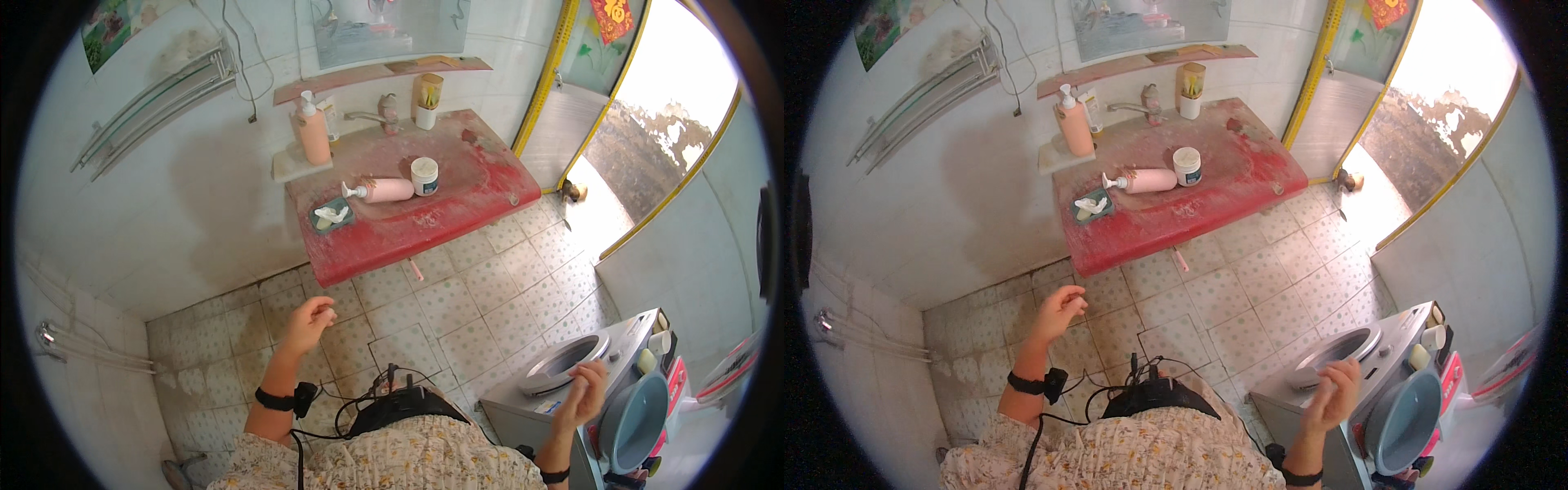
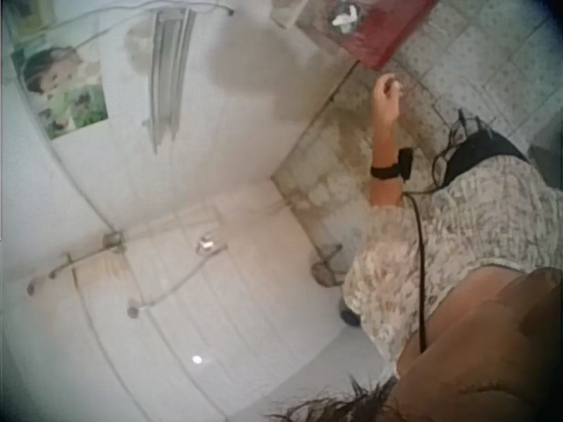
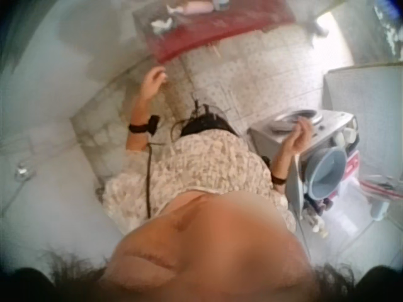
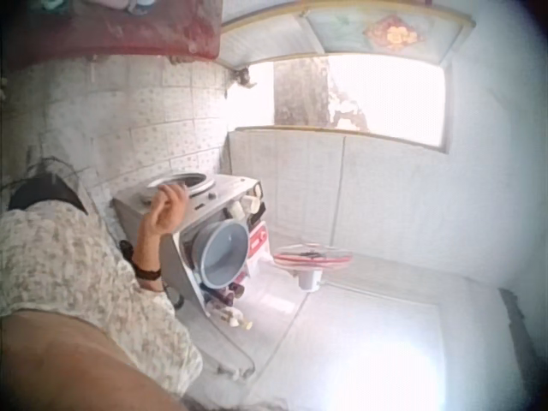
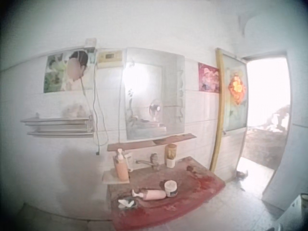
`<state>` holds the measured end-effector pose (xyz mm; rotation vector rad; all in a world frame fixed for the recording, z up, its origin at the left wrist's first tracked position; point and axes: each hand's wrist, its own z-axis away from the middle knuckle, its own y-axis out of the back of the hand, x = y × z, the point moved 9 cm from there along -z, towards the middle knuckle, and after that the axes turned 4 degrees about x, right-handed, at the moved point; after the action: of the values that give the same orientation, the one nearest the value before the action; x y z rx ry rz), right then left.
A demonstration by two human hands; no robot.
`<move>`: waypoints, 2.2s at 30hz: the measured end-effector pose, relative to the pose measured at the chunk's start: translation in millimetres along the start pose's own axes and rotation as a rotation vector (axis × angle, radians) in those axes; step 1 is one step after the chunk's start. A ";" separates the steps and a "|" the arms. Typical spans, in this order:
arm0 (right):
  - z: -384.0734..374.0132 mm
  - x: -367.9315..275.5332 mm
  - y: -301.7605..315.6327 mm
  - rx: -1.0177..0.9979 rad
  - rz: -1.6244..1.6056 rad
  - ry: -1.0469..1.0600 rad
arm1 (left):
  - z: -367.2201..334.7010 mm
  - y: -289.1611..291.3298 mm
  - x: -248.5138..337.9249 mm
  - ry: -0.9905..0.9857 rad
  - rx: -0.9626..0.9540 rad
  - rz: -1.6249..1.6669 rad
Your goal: The person cleans the top and sides of a pink sink with a white cloth, handling several bottles and containers of cleaning and personal care products.
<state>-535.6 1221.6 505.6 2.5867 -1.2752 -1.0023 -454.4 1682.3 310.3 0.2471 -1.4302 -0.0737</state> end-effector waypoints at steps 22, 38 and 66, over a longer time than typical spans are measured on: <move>-31.3 24.6 -600.8 -1.232 -0.124 0.173 | -81.7 147.4 79.7 0.095 0.462 -0.040; -6.8 44.0 -723.6 -1.142 -0.098 0.511 | -376.5 143.7 79.3 -0.011 0.852 -0.075; -171.7 125.0 -528.2 -0.429 -0.837 -0.476 | -355.2 119.3 160.2 -0.493 0.940 -0.129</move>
<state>-21.5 1437.8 390.8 2.5826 0.1098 -1.8348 -93.3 1810.9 448.6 1.1554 -1.8566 0.4759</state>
